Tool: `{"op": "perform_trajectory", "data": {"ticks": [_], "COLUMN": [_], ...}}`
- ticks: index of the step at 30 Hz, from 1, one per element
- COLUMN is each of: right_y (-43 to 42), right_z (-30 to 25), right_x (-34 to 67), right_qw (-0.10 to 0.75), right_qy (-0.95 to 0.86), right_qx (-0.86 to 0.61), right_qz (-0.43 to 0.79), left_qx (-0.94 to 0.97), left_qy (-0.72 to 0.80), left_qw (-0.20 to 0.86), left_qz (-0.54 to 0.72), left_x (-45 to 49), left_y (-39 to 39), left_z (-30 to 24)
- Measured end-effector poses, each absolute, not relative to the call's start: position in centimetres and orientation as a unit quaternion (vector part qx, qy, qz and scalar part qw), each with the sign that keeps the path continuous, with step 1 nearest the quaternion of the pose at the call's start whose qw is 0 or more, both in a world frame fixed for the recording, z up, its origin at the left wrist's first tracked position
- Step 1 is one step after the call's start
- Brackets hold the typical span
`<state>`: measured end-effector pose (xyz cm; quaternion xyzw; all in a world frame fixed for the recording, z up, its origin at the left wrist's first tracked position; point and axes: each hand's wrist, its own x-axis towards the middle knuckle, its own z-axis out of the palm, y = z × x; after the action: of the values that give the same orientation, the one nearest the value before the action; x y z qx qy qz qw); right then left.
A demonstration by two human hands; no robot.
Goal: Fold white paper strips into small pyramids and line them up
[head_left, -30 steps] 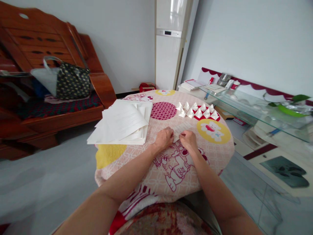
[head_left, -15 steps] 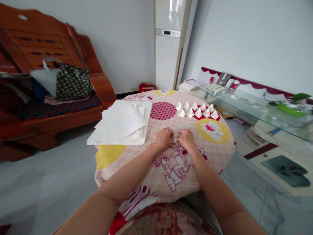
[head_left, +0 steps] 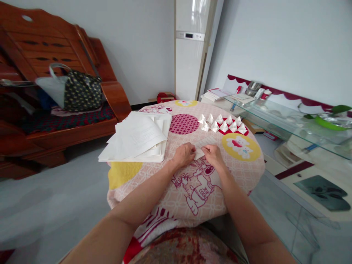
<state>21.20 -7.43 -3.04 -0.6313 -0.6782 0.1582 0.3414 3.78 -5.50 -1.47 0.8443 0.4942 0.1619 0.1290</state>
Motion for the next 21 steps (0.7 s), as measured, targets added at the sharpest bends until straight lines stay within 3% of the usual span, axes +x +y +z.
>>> {"op": "perform_trajectory", "data": {"ticks": [9,15,21], "right_y": [-8.0,-7.9,-8.1], "right_z": [-3.0,-3.2,-2.7], "right_x": [21.4,22.4,22.9], "right_qw": [0.408,0.460,0.401], "right_qy": [-0.631,-0.567,-0.597], "right_qx": [-0.640,-0.640,-0.619], "right_qz": [0.162,0.239,0.315], "left_qx": [0.847,0.801,0.714], "left_qy": [0.485,0.470,0.501], "left_qw": [0.132,0.217,0.311], "left_qz": [0.174,0.302,0.378], "left_x": [3.8,2.7,1.0], "left_y": [-5.5,-4.5,-2.9], "left_z": [-1.7,-1.4,-1.6]}}
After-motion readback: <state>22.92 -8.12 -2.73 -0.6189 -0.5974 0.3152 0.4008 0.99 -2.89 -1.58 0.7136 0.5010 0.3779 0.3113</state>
